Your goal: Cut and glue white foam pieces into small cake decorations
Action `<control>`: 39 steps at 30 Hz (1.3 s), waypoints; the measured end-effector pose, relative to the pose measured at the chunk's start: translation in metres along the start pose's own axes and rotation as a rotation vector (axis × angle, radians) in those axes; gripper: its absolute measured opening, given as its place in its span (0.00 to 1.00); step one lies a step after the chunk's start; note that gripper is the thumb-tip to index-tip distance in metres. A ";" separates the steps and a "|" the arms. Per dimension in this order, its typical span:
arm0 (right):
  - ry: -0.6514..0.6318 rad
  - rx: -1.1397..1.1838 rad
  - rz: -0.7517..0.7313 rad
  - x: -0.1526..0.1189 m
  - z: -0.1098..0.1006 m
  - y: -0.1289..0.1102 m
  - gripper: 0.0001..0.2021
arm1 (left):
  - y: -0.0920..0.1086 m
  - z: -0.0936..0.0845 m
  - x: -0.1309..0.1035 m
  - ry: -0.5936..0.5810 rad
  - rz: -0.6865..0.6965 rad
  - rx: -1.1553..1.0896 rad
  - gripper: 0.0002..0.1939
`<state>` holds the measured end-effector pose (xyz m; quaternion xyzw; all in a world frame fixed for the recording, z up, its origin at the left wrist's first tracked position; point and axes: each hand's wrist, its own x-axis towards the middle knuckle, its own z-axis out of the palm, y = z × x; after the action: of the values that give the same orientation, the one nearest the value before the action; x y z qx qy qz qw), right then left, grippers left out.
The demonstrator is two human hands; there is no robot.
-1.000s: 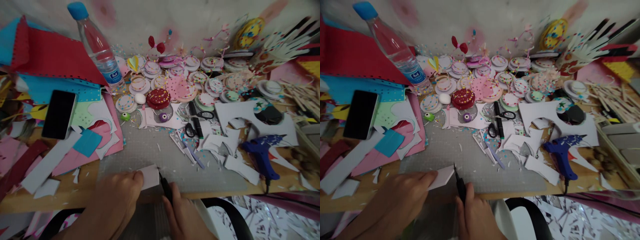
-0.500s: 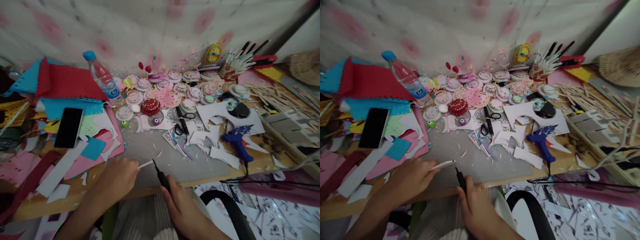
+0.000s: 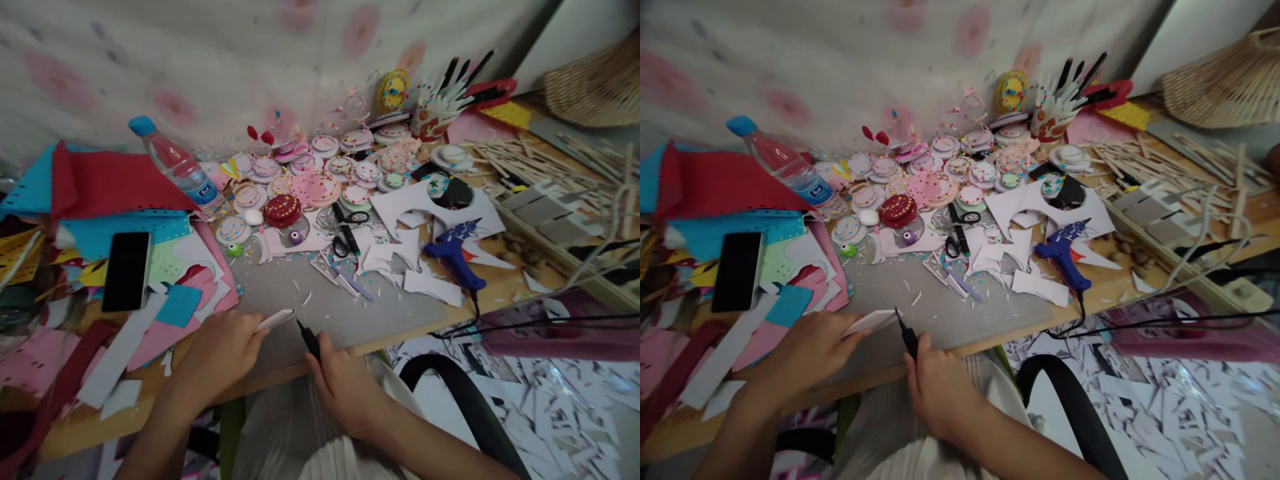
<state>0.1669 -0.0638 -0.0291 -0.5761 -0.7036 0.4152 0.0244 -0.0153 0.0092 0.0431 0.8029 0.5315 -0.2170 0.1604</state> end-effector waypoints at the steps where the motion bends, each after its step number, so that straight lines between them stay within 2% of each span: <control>1: -0.005 0.000 0.007 0.001 0.000 0.000 0.13 | 0.000 0.000 0.001 0.000 -0.003 0.002 0.15; 9: -0.036 0.032 0.027 0.005 -0.003 0.003 0.14 | 0.004 -0.005 -0.001 -0.007 -0.024 -0.008 0.16; 13: -0.015 0.150 -0.003 -0.002 -0.017 0.015 0.12 | -0.007 -0.005 0.001 0.011 -0.044 -0.098 0.15; 16: 0.029 0.474 -0.021 -0.004 -0.030 0.031 0.11 | -0.020 -0.004 0.000 0.057 -0.093 -0.418 0.14; 19: 0.103 0.808 -0.042 0.002 -0.040 0.038 0.13 | -0.024 0.001 -0.004 0.104 -0.240 -0.988 0.17; 21: 0.149 0.964 -0.063 0.008 -0.043 0.031 0.16 | -0.016 0.005 -0.007 0.129 -0.319 -1.316 0.20; 24: 0.184 1.116 -0.078 0.016 -0.041 0.010 0.19 | 0.001 0.014 -0.009 0.138 -0.337 -1.606 0.23; 28: 0.245 1.233 0.003 0.020 -0.041 -0.008 0.21 | 0.012 0.024 -0.009 0.110 -0.287 -1.849 0.23; 32: 0.332 1.280 0.045 0.024 -0.046 -0.008 0.24 | 0.007 0.031 -0.013 0.188 -0.209 -1.928 0.22; 35: 0.356 1.259 0.037 0.028 -0.044 -0.006 0.24 | 0.002 0.039 -0.016 0.213 -0.159 -1.981 0.22; 39: 0.370 1.195 -0.028 0.035 -0.036 -0.008 0.23 | -0.001 0.055 -0.016 0.274 -0.007 -2.046 0.25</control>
<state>0.1677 -0.0143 -0.0162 -0.5161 -0.3415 0.6299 0.4694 -0.0314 -0.0292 0.0044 0.2988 0.4778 0.4319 0.7042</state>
